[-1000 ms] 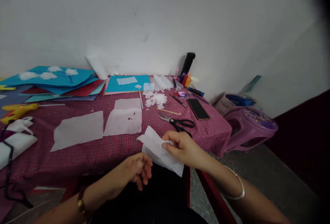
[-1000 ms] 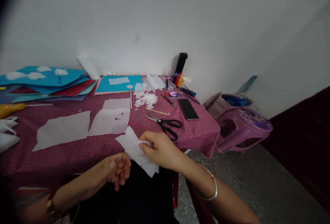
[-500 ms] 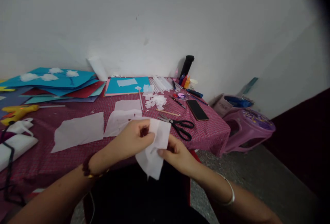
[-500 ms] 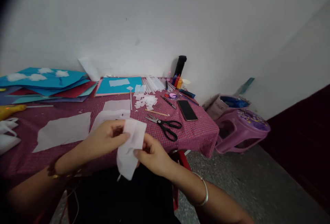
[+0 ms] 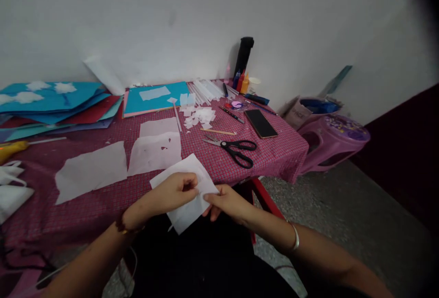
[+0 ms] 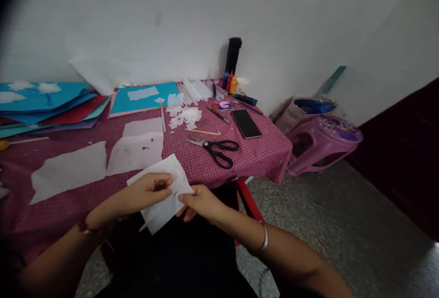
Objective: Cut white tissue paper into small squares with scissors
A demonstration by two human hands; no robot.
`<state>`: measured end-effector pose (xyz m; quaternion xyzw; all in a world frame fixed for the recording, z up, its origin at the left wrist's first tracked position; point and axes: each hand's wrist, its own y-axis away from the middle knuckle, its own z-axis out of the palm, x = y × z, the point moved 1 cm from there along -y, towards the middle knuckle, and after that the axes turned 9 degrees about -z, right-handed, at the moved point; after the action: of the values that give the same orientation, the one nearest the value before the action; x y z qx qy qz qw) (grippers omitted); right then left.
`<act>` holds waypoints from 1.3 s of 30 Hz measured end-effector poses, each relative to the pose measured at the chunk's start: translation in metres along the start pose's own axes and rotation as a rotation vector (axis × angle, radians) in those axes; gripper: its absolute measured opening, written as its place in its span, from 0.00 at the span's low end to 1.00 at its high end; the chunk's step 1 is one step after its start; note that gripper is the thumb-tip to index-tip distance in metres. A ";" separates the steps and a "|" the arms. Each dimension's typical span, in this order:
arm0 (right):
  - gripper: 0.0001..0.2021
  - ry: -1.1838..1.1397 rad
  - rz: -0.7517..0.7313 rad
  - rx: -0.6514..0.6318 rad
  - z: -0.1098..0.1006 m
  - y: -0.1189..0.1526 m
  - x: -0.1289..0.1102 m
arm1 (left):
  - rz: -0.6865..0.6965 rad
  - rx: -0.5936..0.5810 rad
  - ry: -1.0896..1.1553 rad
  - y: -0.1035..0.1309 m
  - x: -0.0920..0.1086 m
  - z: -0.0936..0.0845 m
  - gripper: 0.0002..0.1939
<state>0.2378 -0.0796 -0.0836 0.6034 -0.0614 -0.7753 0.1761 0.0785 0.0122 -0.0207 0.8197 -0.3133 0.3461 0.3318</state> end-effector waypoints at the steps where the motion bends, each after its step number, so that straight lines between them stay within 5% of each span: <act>1: 0.14 0.031 0.006 0.010 0.001 -0.001 0.000 | -0.010 0.020 0.012 0.003 0.001 -0.001 0.08; 12: 0.06 0.141 -0.030 0.038 -0.001 0.000 -0.003 | -0.006 0.262 -0.098 0.012 0.003 0.009 0.01; 18: 0.05 0.211 -0.051 0.058 0.000 0.000 -0.004 | -0.021 0.325 -0.274 0.016 0.005 0.017 0.11; 22: 0.05 0.258 -0.087 0.070 0.002 -0.002 -0.001 | 0.002 0.424 -0.207 0.018 0.002 0.023 0.13; 26: 0.06 0.284 -0.119 0.070 0.004 -0.002 0.001 | 0.046 0.396 -0.138 0.019 0.006 0.033 0.12; 34: 0.05 0.300 -0.090 0.072 0.001 -0.001 0.003 | 0.058 0.496 -0.710 0.023 0.009 0.045 0.09; 39: 0.06 0.315 -0.096 0.050 0.001 -0.002 0.006 | 0.147 0.581 -0.802 0.024 0.010 0.045 0.10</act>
<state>0.2352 -0.0799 -0.0890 0.7241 -0.0235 -0.6767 0.1312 0.0823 -0.0394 -0.0295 0.9226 -0.3636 0.0992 -0.0819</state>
